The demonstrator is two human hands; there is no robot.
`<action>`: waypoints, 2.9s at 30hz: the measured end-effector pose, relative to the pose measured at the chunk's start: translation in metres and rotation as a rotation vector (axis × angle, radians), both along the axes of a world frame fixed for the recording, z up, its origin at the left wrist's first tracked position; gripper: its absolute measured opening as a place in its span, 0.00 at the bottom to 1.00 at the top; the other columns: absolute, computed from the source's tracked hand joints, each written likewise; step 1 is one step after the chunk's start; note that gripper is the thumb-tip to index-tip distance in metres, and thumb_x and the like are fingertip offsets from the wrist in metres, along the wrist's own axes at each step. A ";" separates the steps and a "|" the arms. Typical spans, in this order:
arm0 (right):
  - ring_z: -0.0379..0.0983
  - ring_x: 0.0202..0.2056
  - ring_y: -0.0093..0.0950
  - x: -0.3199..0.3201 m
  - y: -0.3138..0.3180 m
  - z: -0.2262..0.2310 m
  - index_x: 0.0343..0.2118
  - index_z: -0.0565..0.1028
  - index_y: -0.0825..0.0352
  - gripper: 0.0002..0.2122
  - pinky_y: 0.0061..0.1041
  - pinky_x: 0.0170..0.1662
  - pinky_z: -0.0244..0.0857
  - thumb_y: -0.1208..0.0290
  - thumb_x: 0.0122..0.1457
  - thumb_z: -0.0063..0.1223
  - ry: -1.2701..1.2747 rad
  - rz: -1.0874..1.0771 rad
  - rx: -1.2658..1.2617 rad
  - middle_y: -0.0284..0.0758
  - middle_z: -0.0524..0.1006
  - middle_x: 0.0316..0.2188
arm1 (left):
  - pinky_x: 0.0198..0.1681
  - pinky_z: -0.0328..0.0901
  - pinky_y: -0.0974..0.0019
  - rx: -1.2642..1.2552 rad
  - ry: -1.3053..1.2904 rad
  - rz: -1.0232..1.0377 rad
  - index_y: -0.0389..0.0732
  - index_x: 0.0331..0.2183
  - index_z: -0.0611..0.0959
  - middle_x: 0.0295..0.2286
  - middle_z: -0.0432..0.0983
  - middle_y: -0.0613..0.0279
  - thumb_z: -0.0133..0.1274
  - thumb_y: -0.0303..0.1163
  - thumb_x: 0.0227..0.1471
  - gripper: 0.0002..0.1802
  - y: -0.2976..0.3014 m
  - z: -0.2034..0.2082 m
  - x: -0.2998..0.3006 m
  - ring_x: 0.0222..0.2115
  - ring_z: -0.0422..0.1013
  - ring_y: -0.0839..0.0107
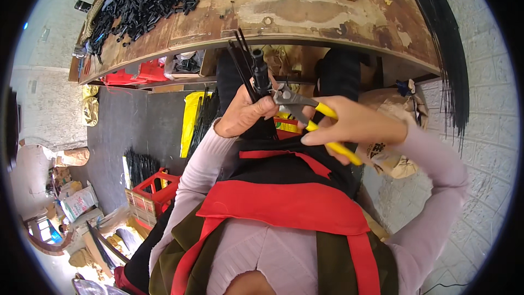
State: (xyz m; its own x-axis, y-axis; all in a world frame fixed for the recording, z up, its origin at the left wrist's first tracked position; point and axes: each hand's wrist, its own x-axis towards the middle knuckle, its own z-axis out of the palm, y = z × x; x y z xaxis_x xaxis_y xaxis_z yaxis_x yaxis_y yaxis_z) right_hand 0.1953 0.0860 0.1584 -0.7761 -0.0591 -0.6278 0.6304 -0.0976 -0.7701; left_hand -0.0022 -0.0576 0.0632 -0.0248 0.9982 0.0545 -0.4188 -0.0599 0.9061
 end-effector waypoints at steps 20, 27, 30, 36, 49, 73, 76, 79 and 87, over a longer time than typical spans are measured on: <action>0.72 0.31 0.40 0.004 -0.010 -0.024 0.52 0.66 0.67 0.23 0.32 0.34 0.67 0.76 0.52 0.57 0.807 -0.122 1.381 0.43 0.72 0.34 | 0.28 0.58 0.74 -0.080 0.082 0.133 0.33 0.47 0.76 0.23 0.70 0.69 0.63 0.42 0.51 0.27 0.007 0.029 -0.006 0.22 0.63 0.80; 0.74 0.22 0.29 0.004 -0.003 0.016 0.48 0.67 0.71 0.18 0.27 0.27 0.66 0.76 0.54 0.55 0.031 -0.016 -0.051 0.36 0.73 0.20 | 0.25 0.57 0.76 -0.036 0.098 0.032 0.32 0.46 0.77 0.20 0.68 0.69 0.62 0.45 0.52 0.29 0.003 0.026 -0.009 0.20 0.62 0.81; 0.73 0.27 0.22 0.012 -0.014 -0.009 0.48 0.66 0.68 0.21 0.22 0.29 0.64 0.70 0.52 0.60 0.122 -0.026 0.347 0.35 0.75 0.27 | 0.25 0.57 0.76 -0.027 0.144 -0.015 0.32 0.46 0.77 0.19 0.66 0.70 0.61 0.46 0.52 0.29 0.005 0.026 -0.009 0.19 0.61 0.81; 0.74 0.25 0.26 0.000 -0.007 0.010 0.52 0.64 0.70 0.21 0.25 0.29 0.66 0.75 0.55 0.52 0.490 -0.056 1.057 0.36 0.74 0.25 | 0.25 0.57 0.78 -0.074 0.085 0.137 0.35 0.46 0.79 0.22 0.68 0.74 0.58 0.38 0.56 0.20 0.006 0.024 -0.005 0.22 0.62 0.85; 0.74 0.29 0.28 0.002 -0.011 -0.008 0.49 0.66 0.71 0.16 0.27 0.32 0.67 0.73 0.60 0.49 0.785 -0.015 1.515 0.39 0.73 0.29 | 0.27 0.58 0.77 -0.061 0.098 0.086 0.33 0.47 0.78 0.22 0.68 0.73 0.58 0.42 0.55 0.24 0.007 0.026 -0.009 0.23 0.62 0.84; 0.76 0.29 0.29 0.002 -0.012 -0.030 0.36 0.71 0.76 0.14 0.26 0.36 0.67 0.65 0.66 0.44 0.386 -0.115 0.449 0.39 0.77 0.24 | 0.26 0.60 0.74 -0.040 0.025 0.060 0.36 0.40 0.74 0.22 0.68 0.70 0.57 0.34 0.57 0.14 0.001 0.017 -0.008 0.22 0.63 0.82; 0.75 0.25 0.24 -0.002 -0.018 -0.021 0.31 0.71 0.73 0.15 0.23 0.32 0.67 0.64 0.66 0.45 0.254 -0.144 0.390 0.35 0.76 0.22 | 0.26 0.60 0.75 -0.047 0.078 0.064 0.36 0.39 0.75 0.23 0.69 0.70 0.57 0.34 0.57 0.13 0.000 0.018 -0.008 0.23 0.63 0.83; 0.71 0.20 0.20 -0.001 -0.018 -0.015 0.29 0.71 0.70 0.15 0.20 0.26 0.64 0.61 0.66 0.46 0.178 -0.140 0.278 0.32 0.74 0.20 | 0.27 0.61 0.75 -0.095 0.140 0.031 0.35 0.39 0.75 0.23 0.70 0.70 0.58 0.32 0.56 0.13 -0.005 0.022 -0.010 0.24 0.65 0.82; 0.69 0.17 0.24 0.004 -0.008 0.020 0.30 0.73 0.68 0.14 0.22 0.20 0.61 0.60 0.64 0.50 -0.200 -0.067 0.105 0.32 0.72 0.18 | 0.32 0.64 0.75 -0.124 0.182 -0.024 0.36 0.39 0.76 0.28 0.73 0.70 0.62 0.27 0.51 0.15 -0.005 0.031 -0.002 0.29 0.68 0.82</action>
